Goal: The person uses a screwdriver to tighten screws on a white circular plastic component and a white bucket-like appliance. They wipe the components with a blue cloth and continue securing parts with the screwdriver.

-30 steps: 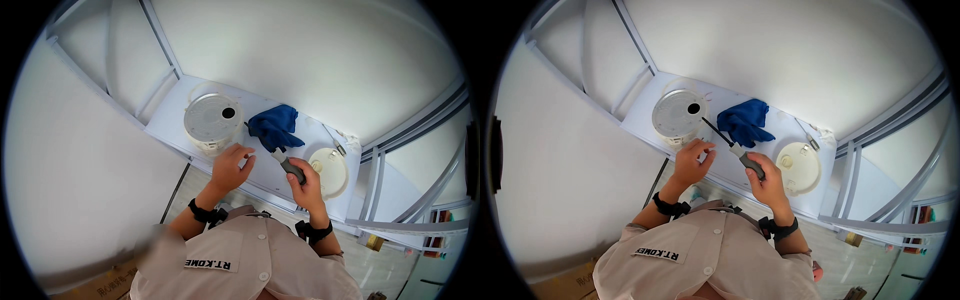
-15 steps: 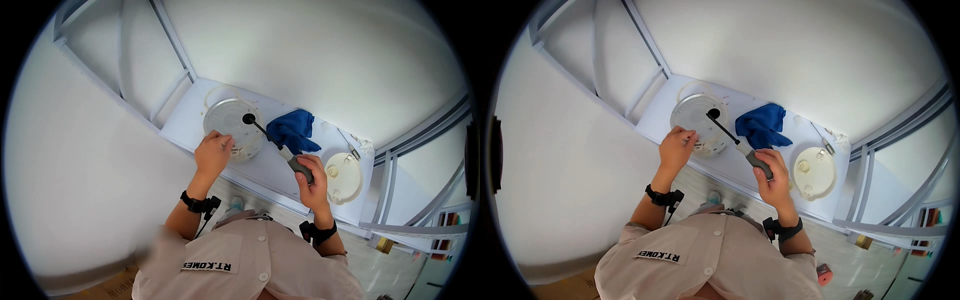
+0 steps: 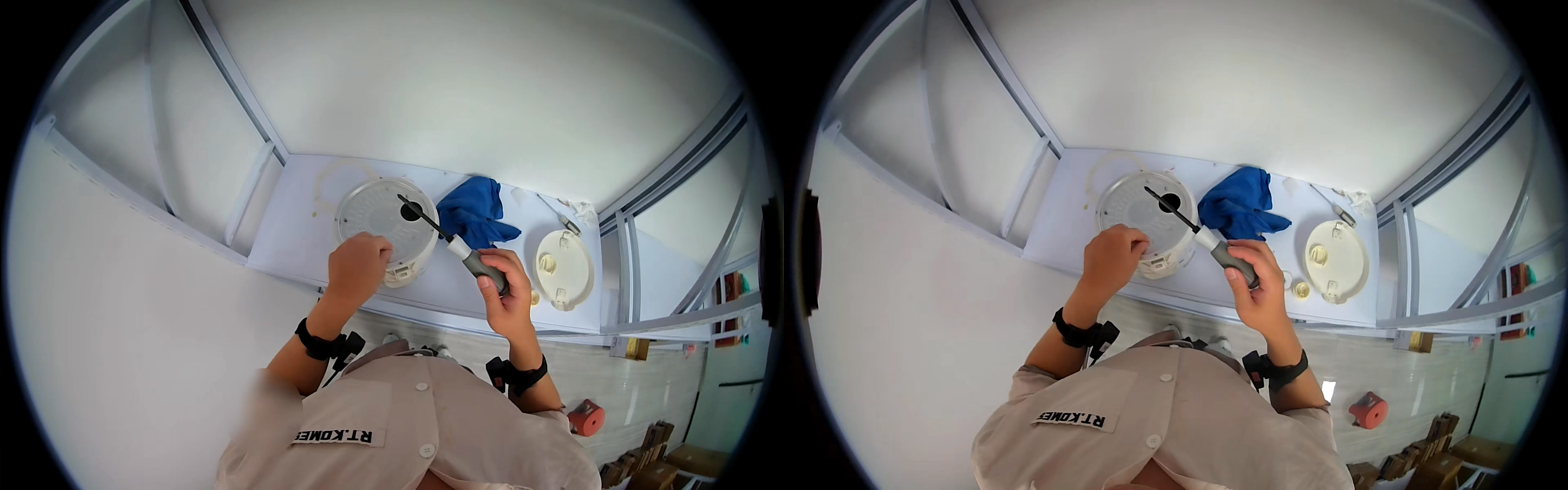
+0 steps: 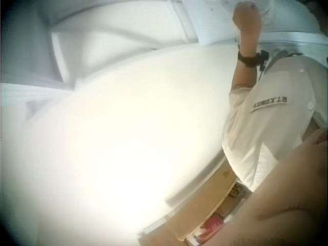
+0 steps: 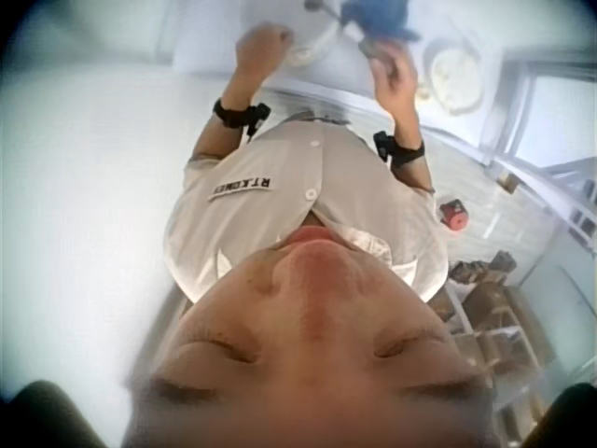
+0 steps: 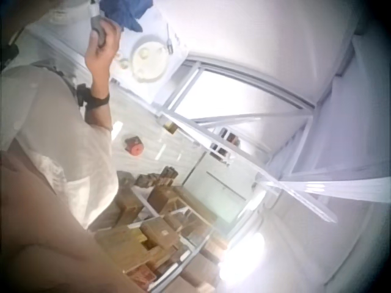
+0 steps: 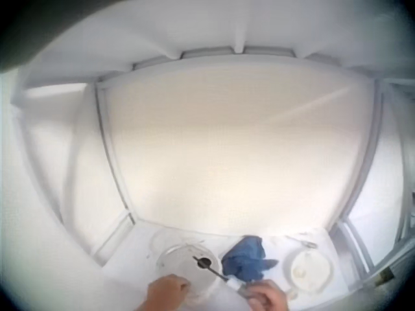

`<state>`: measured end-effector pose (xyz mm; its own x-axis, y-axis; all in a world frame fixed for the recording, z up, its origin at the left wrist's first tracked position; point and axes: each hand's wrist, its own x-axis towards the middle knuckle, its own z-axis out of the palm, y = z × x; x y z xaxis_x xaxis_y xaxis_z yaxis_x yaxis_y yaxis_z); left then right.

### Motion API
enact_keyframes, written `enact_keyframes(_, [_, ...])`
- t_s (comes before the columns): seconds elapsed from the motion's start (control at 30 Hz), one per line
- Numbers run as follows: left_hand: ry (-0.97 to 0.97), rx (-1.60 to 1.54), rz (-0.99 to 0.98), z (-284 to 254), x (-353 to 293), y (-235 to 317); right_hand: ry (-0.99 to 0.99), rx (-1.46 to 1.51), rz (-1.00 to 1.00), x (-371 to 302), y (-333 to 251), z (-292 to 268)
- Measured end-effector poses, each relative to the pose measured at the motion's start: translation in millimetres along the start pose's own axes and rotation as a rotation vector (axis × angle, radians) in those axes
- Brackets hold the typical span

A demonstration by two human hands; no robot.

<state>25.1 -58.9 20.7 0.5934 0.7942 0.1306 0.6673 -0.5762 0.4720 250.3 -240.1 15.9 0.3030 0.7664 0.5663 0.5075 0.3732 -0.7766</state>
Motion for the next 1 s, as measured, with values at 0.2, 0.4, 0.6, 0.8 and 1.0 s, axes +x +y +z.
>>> enact_keyframes(0.2, [0.117,-0.265,0.221,-8.5,9.2,-15.7,0.147,0.050,0.085,-8.1,-7.0,31.6])
enact_keyframes(0.4, [0.046,-0.546,0.185,-17.7,11.1,-45.3,0.250,0.143,0.181,-18.6,-9.2,40.9])
enact_keyframes(0.6, [0.176,-0.718,0.274,-17.2,7.6,-54.6,0.172,0.098,0.093,-12.9,-20.0,48.5])
enact_keyframes(0.8, [0.230,-0.712,0.401,-23.9,6.9,-70.8,0.173,0.036,0.049,-0.3,-32.0,55.2])
enact_keyframes(1.0, [0.223,-0.695,0.380,-34.3,1.6,-78.0,0.149,-0.002,0.049,6.6,-37.0,53.9])
